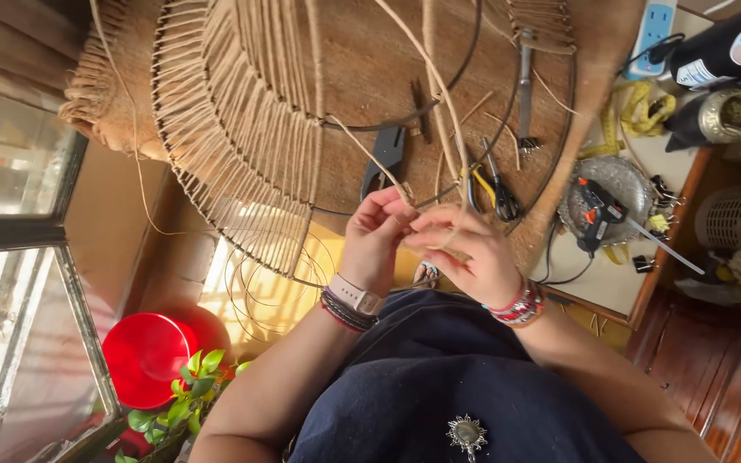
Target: Weaving and securing fiber strands onto a wicker furniture frame using various tools
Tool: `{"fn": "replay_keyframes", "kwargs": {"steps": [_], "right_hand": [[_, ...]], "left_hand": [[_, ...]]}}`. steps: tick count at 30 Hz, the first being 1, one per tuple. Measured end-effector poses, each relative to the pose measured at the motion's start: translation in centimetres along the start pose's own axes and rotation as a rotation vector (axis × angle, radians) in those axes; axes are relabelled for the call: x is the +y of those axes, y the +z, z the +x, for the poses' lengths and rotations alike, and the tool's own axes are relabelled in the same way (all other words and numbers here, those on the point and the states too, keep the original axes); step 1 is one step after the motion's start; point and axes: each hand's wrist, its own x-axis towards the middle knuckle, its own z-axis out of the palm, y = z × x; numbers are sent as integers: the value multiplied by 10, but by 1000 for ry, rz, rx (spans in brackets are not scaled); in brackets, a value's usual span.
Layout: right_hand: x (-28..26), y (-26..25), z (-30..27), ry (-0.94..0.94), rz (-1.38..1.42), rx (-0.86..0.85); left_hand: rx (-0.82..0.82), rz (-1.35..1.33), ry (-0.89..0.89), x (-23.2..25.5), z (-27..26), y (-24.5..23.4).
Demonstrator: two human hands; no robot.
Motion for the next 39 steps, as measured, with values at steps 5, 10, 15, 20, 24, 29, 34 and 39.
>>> {"fn": "replay_keyframes", "kwargs": {"steps": [5, 10, 15, 20, 24, 29, 34, 39], "right_hand": [[6, -8, -11, 81, 127, -4], [15, -8, -21, 200, 234, 38], [24, 0, -29, 274, 300, 52], [29, -1, -33, 317, 341, 79], [37, 3, -40, 364, 470, 166], [50, 8, -52, 401, 662, 219], [40, 4, -44, 468, 788, 233], [5, -34, -25, 600, 105, 7]], "left_hand": [[-41, -30, -61, -10, 7, -17], [-119, -125, -154, -15, 19, -35], [-236, -235, -169, -40, 39, -49], [-354, -406, -210, -40, 41, -39], [-421, -512, -266, -39, 43, -35], [-459, -565, -294, -45, 47, -36], [-437, -536, -248, -38, 44, -30], [-399, -425, -143, -30, 46, -24]]}}
